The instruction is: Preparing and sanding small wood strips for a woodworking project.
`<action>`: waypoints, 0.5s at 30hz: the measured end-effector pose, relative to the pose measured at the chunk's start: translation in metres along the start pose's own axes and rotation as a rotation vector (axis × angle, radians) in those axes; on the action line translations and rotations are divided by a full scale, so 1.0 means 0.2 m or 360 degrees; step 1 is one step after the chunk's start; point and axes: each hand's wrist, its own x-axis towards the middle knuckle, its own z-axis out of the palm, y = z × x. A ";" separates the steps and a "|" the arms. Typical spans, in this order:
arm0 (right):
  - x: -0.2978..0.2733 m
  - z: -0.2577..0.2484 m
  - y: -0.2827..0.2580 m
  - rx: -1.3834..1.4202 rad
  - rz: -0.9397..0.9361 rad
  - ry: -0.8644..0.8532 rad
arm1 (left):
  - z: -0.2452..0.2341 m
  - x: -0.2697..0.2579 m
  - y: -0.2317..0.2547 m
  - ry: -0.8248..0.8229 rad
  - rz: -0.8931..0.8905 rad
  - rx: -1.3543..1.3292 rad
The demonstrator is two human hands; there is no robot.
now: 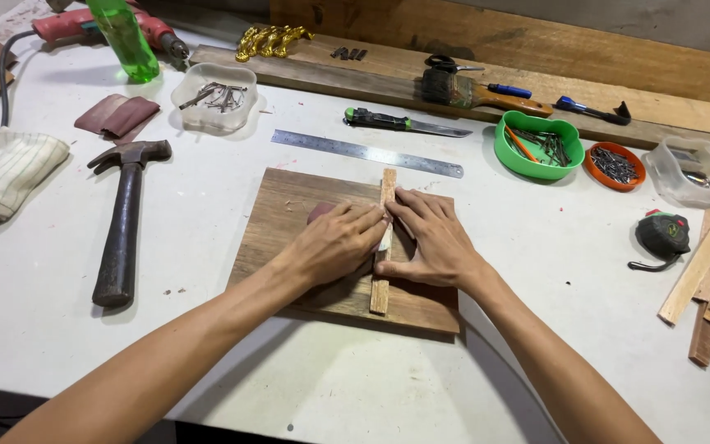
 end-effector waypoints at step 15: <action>0.05 -0.02 0.05 0.0214 -0.0051 0.0065 | 0.02 -0.01 -0.03 -0.0218 -0.0022 -0.0282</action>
